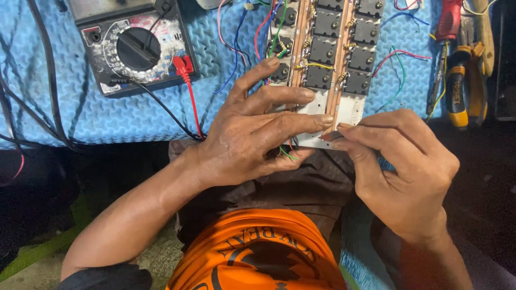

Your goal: Soldering wires to a series of components mounted on a large heat sink.

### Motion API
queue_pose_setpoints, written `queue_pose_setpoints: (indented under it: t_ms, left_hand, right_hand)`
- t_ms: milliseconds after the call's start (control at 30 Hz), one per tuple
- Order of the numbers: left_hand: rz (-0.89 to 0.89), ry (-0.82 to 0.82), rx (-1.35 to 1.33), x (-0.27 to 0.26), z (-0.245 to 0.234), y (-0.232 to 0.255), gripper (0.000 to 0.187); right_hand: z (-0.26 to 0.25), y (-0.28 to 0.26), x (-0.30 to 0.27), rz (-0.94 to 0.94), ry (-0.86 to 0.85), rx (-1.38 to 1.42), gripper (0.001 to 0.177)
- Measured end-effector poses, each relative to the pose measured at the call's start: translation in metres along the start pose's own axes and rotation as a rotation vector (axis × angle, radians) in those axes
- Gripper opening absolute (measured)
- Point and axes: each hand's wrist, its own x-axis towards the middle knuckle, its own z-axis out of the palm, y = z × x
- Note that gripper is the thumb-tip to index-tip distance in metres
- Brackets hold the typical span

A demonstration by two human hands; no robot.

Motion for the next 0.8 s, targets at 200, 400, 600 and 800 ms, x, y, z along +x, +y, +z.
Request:
queue_pose_setpoints:
  t_ms: [200,400,600,800]
  left_hand:
    - [-0.005,0.014,0.007,0.0004,0.0009,0.0005,0.04]
    - [-0.005,0.019,-0.008,0.0005,0.001,0.0004,0.039]
    - [-0.001,0.004,-0.014,-0.0009,0.0003,-0.0004,0.041]
    - [0.003,0.004,-0.015,-0.0011,0.0004,-0.0013,0.041]
  right_hand:
    - [0.0016,0.004,0.001,-0.062,0.01,0.0,0.012]
    - [-0.0024,0.0046,0.0035,-0.076,-0.032,-0.006,0.01]
    - [-0.0006,0.0055,0.0019,-0.062,-0.026,-0.006,0.01]
    - [-0.0008,0.0071,0.0022,-0.089,-0.026,-0.005,0.01]
